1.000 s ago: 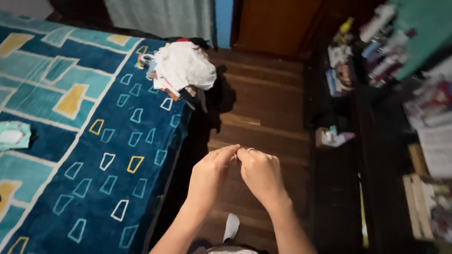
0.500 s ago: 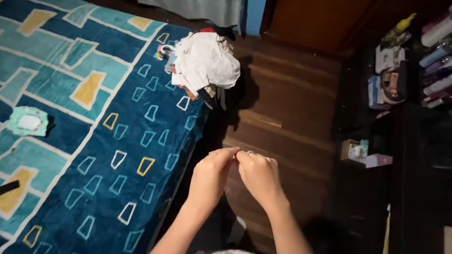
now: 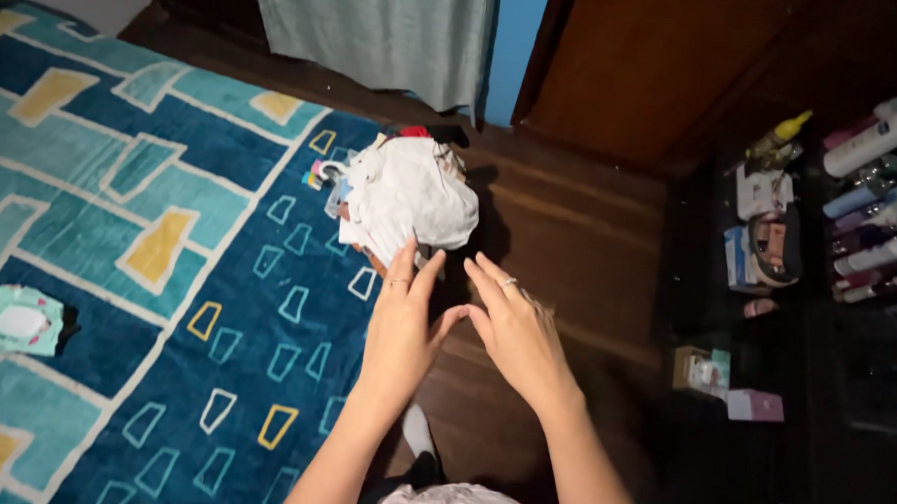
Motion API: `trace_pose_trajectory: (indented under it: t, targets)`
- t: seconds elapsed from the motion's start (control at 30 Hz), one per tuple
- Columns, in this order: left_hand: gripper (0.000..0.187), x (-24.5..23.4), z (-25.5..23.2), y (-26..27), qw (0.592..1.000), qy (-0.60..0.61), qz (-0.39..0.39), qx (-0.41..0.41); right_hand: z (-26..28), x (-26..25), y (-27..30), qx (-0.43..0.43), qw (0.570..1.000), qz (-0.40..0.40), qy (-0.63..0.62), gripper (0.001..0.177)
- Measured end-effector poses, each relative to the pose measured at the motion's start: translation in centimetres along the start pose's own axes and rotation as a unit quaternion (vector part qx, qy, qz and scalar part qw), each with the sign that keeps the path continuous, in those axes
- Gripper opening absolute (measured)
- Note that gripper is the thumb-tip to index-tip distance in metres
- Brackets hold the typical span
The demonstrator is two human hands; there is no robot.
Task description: The recorder is seen taking baby clothes from a drawer and a bed and putting them on hangers, then hanging them in a wardrobe.
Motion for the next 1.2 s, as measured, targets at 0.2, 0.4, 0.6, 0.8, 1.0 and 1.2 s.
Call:
trace_pose_trajectory:
  t: [0.2, 0.4, 0.6, 0.8, 1.0, 1.2]
  targets:
    - [0.060, 1.8, 3.6, -2.1, 0.999, 0.004, 0.046, -0.020, -2.0, 2.2, -2.3, 0.044, 0.999, 0.024, -0.022, 0.048]
    - [0.052, 2.8, 5.5, -4.0, 0.999, -0.008, 0.048, -0.023, -2.6, 2.5, -5.7, 0.050, 0.998, 0.037, -0.034, 0.047]
    - [0.052, 3.2, 7.9, -6.0, 0.997, -0.029, 0.038, -0.065, -2.3, 3.6, -9.9, 0.025, 0.996, 0.071, -0.042, 0.044]
    - [0.054, 4.1, 11.8, -8.2, 0.991, -0.076, 0.003, -0.114, -3.1, 5.3, -16.0, -0.028, 0.993, 0.099, -0.061, 0.042]
    - [0.052, 7.4, 14.8, -12.3, 0.985, -0.092, -0.022, -0.143, -5.1, 6.2, -22.4, -0.074, 0.986, 0.129, -0.073, 0.041]
    - [0.053, 10.9, 19.6, -14.3, 0.966, -0.131, -0.050, -0.216, -6.8, 7.4, -29.1, -0.129, 0.975, 0.159, -0.090, 0.038]
Point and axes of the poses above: each hand's wrist, its own y-axis away from the middle knuckle, its own x-axis out of the palm, z = x × y, the point moved 9 cm from there along -y, towards the middle knuckle, and after that the axes turned 11 degrees about x, right-handed, at the moved point
